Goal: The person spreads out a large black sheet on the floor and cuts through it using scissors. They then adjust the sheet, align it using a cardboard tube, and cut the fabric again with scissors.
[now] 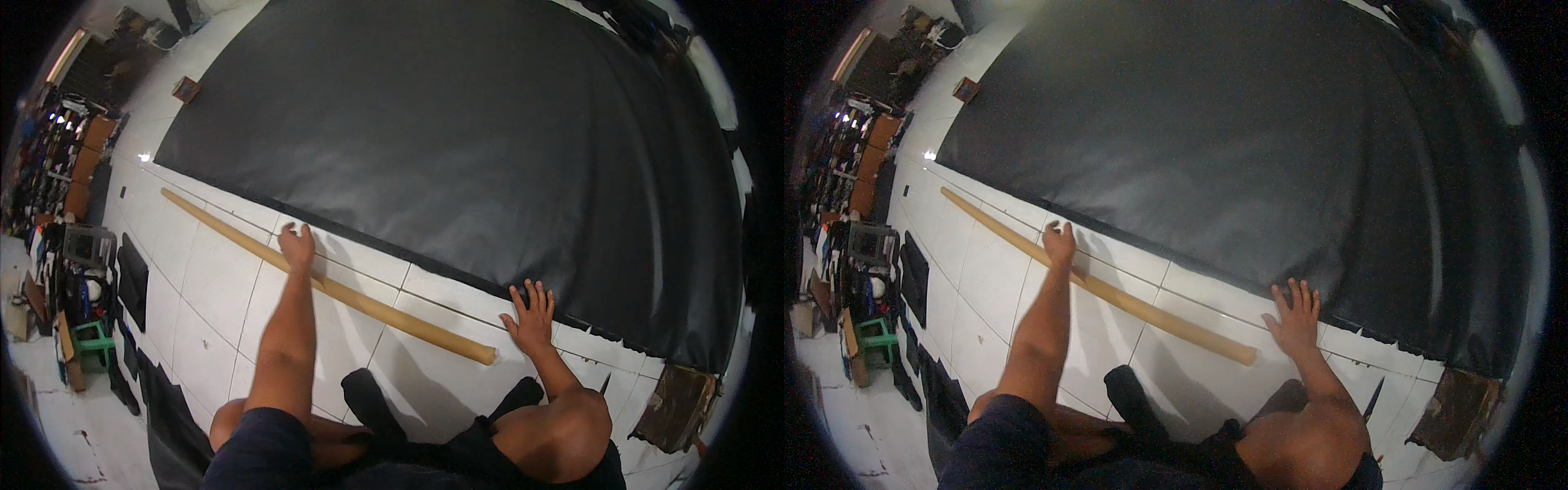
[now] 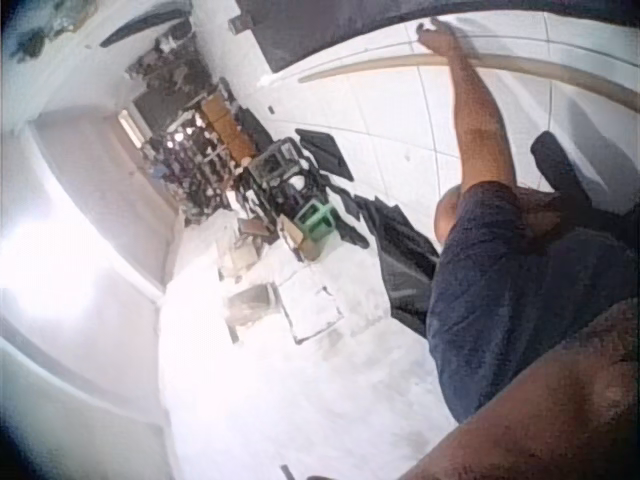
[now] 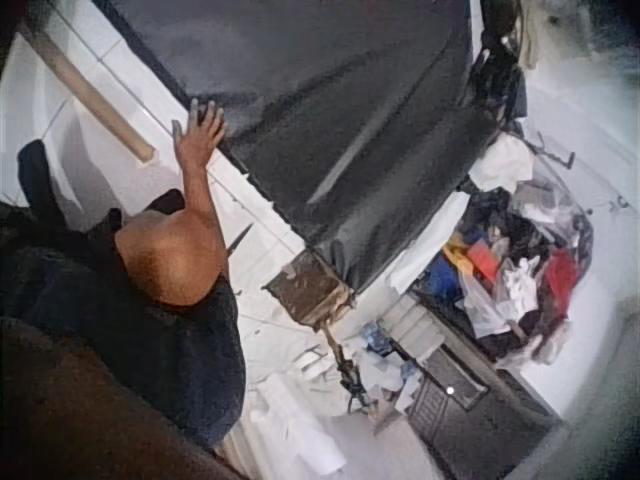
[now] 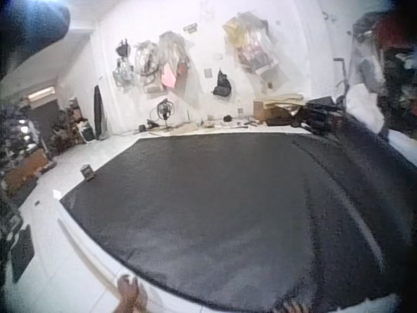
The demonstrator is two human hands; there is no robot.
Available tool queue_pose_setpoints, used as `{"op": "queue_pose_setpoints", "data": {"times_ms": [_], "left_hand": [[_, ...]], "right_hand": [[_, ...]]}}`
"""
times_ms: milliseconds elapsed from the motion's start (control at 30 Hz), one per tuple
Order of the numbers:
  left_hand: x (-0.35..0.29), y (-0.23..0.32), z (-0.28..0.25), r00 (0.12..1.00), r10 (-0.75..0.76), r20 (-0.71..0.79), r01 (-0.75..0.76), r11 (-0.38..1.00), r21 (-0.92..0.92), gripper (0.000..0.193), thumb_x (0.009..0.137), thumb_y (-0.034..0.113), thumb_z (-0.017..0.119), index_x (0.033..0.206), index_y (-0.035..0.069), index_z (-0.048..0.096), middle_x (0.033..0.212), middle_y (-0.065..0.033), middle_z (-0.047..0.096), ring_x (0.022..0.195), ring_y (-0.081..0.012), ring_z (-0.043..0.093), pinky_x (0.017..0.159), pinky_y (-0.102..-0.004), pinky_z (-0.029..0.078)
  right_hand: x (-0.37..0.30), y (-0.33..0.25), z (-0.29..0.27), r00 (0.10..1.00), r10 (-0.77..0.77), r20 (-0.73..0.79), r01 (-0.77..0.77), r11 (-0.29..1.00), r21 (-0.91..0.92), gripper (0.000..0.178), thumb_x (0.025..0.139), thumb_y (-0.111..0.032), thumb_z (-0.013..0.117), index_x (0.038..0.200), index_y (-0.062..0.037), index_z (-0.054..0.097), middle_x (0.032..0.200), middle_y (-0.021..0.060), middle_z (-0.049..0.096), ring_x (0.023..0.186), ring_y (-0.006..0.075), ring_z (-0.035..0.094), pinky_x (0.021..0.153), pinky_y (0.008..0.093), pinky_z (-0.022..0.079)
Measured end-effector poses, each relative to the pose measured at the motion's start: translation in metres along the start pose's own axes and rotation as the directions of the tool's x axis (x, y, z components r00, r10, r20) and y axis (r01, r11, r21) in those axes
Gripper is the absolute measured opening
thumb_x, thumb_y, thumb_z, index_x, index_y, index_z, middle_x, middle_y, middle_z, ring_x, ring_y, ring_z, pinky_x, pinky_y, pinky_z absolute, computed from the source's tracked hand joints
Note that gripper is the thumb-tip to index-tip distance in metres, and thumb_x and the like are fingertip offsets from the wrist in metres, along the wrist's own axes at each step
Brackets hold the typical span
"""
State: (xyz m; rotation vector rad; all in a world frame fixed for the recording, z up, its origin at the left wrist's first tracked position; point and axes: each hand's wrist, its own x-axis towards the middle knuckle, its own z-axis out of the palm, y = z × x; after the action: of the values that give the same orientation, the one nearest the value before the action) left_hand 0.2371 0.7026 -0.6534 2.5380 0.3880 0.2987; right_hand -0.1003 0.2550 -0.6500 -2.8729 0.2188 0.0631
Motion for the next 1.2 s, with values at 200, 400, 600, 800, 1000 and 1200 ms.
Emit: {"op": "queue_pose_setpoints", "data": {"times_ms": [200, 400, 600, 800, 1000, 1200], "left_hand": [[0.079, -0.014, 0.014, 0.999, -0.030, 0.014, 0.030, 0.999, 0.031, 0.052, 0.081, 0.032, 0.065, 0.118, -0.004, 0.060, 0.108, -0.0252, 0.065, 0.103, -0.0377, 0.063, 0.091, -0.0425, 0.048], [0.067, 0.032, 0.024, 0.995, -0.087, 0.057, 0.060, 0.928, 0.367, 0.032, 0.084, 0.028, 0.060, 0.107, 0.008, 0.067, 0.108, -0.0132, 0.067, 0.102, -0.0340, 0.063, 0.085, -0.0464, 0.048], [0.084, 0.020, 0.024, 0.989, 0.124, -0.079, -0.091, 0.939, 0.333, 0.031, 0.083, 0.025, 0.060, 0.108, 0.006, 0.062, 0.106, -0.0141, 0.067, 0.100, -0.0344, 0.063, 0.084, -0.0474, 0.048], [0.097, -0.001, 0.036, 0.982, -0.096, -0.161, 0.117, 0.985, 0.126, 0.041, 0.080, 0.025, 0.062, 0.114, 0.003, 0.057, 0.107, -0.0211, 0.066, 0.102, -0.0356, 0.063, 0.089, -0.0447, 0.048], [0.104, -0.003, 0.039, 0.967, -0.166, -0.193, 0.170, 0.985, 0.006, 0.039, 0.078, 0.022, 0.060, 0.112, 0.002, 0.059, 0.105, -0.0210, 0.067, 0.101, -0.0368, 0.063, 0.088, -0.0441, 0.048], [0.113, -0.017, 0.036, 0.901, -0.141, -0.411, 0.159, 0.987, 0.009, 0.029, 0.079, 0.022, 0.061, 0.100, 0.003, 0.066, 0.098, -0.0170, 0.069, 0.093, -0.0350, 0.065, 0.083, -0.0431, 0.050]], "right_hand": [[0.001, 0.002, 0.004, 0.998, 0.026, 0.063, -0.026, 1.000, -0.002, 0.061, 0.087, -0.045, 0.059, 0.138, -0.0129, 0.048, 0.149, 0.0184, 0.029, 0.142, 0.0373, 0.015, 0.115, 0.0562, 0.005], [-0.005, 0.012, 0.002, 0.996, 0.059, 0.067, -0.054, 0.996, -0.076, 0.062, 0.084, -0.045, 0.063, 0.135, -0.0117, 0.051, 0.148, 0.0183, 0.030, 0.142, 0.0369, 0.015, 0.115, 0.0565, 0.005], [0.001, 0.008, 0.014, 0.998, 0.037, 0.053, -0.034, 0.998, -0.046, 0.063, 0.081, -0.043, 0.066, 0.134, -0.0113, 0.052, 0.147, 0.0190, 0.030, 0.142, 0.0376, 0.015, 0.115, 0.0574, 0.005], [0.004, 0.005, 0.012, 0.998, 0.033, 0.062, -0.031, 0.999, -0.037, 0.062, 0.082, -0.035, 0.064, 0.135, -0.0086, 0.048, 0.146, 0.0223, 0.032, 0.141, 0.0406, 0.019, 0.113, 0.0592, 0.008], [0.003, 0.006, 0.010, 0.998, 0.033, 0.058, -0.031, 0.999, -0.045, 0.062, 0.081, -0.035, 0.064, 0.135, -0.0083, 0.049, 0.146, 0.0226, 0.032, 0.141, 0.0407, 0.020, 0.113, 0.0591, 0.009], [0.004, 0.003, 0.015, 0.999, 0.021, 0.044, -0.020, 1.000, -0.022, 0.062, 0.081, -0.035, 0.063, 0.135, -0.0087, 0.048, 0.146, 0.0222, 0.032, 0.141, 0.0408, 0.020, 0.114, 0.0588, 0.009]]}}
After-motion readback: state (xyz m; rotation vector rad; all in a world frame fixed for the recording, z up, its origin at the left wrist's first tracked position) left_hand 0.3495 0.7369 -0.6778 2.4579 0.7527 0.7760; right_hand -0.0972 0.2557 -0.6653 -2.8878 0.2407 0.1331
